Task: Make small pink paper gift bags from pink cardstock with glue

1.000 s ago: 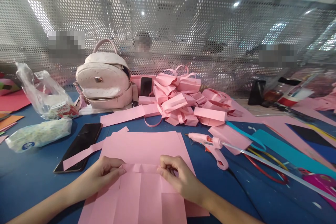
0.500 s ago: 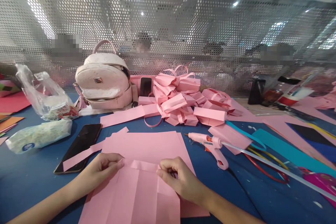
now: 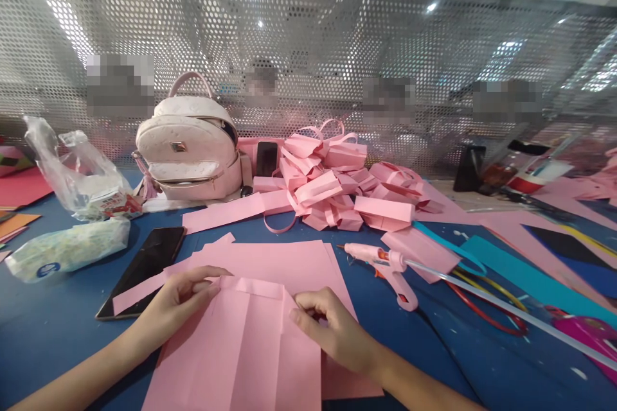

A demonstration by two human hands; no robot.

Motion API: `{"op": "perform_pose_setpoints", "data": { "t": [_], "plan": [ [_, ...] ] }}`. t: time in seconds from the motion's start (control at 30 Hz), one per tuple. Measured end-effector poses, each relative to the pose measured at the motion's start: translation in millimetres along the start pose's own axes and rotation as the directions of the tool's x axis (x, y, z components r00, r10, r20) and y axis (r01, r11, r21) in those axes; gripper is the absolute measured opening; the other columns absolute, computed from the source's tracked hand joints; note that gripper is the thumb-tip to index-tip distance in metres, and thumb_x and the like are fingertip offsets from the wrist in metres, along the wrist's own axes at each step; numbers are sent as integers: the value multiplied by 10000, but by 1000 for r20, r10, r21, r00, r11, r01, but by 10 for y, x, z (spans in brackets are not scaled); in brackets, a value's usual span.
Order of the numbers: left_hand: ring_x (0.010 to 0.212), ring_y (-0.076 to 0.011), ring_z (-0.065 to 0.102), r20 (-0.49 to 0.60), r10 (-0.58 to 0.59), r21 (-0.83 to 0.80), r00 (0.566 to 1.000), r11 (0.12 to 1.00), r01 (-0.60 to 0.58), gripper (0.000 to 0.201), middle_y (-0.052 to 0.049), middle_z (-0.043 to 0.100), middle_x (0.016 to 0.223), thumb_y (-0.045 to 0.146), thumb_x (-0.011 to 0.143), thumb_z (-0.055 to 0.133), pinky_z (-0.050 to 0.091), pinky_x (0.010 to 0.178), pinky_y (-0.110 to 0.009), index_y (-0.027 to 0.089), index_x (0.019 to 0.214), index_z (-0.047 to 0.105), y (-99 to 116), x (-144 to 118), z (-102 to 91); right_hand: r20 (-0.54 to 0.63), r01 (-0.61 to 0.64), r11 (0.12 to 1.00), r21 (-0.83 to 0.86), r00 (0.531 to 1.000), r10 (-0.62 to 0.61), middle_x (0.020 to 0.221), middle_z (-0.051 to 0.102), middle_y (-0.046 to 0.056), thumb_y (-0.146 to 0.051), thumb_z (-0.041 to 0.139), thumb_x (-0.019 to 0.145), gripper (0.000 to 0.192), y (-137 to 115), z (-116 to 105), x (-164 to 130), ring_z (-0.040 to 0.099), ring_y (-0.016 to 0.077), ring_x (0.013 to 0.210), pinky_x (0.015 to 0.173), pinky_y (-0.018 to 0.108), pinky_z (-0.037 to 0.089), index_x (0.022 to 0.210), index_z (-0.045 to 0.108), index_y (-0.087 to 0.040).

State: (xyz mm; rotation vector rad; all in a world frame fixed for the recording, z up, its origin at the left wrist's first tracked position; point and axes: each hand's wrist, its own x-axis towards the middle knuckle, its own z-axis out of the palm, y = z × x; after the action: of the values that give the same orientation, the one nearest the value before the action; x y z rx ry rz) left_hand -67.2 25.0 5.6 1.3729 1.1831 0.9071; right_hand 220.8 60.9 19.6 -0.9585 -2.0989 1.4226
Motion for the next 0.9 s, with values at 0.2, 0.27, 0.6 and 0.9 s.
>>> {"op": "perform_pose_setpoints", "data": {
  "t": [0.2, 0.27, 0.6, 0.9],
  "plan": [
    [536, -88, 212, -4, 7, -15, 1000, 1000, -7, 529, 92, 285, 579, 578, 937, 557, 161, 509, -242, 97, 1144, 629, -1, -16, 0, 10, -3, 1000, -14, 1000, 3, 593, 135, -70, -660, 439, 964, 627, 38, -34, 0, 163, 94, 526, 518, 305, 165, 594, 178, -227],
    [535, -87, 211, 8, 10, -20, 1000, 1000, -10, 511, 95, 266, 579, 569, 943, 557, 162, 508, -240, 100, 1132, 628, -6, -28, 12, 26, 5, 1000, 0, 1000, -5, 592, 135, -69, -650, 441, 967, 624, 53, -45, -2, 157, 92, 523, 516, 306, 156, 593, 177, -226],
    [535, -86, 199, 5, 19, -53, 1000, 998, -19, 530, 96, 261, 589, 577, 947, 558, 159, 499, -231, 95, 1157, 621, -51, -18, -4, -9, 10, 999, 51, 1000, -10, 586, 143, -73, -646, 469, 960, 630, 65, -43, 14, 161, 90, 523, 504, 296, 153, 589, 183, -225],
    [565, -107, 304, -148, 56, 20, 987, 998, -54, 536, 69, 356, 576, 573, 944, 560, 232, 536, -224, 120, 1219, 643, -108, -28, -22, -45, -29, 997, 70, 998, 32, 608, 234, -72, -623, 449, 983, 553, 60, -29, -8, 261, 98, 526, 499, 271, 201, 642, 264, -229]
  ]
}}
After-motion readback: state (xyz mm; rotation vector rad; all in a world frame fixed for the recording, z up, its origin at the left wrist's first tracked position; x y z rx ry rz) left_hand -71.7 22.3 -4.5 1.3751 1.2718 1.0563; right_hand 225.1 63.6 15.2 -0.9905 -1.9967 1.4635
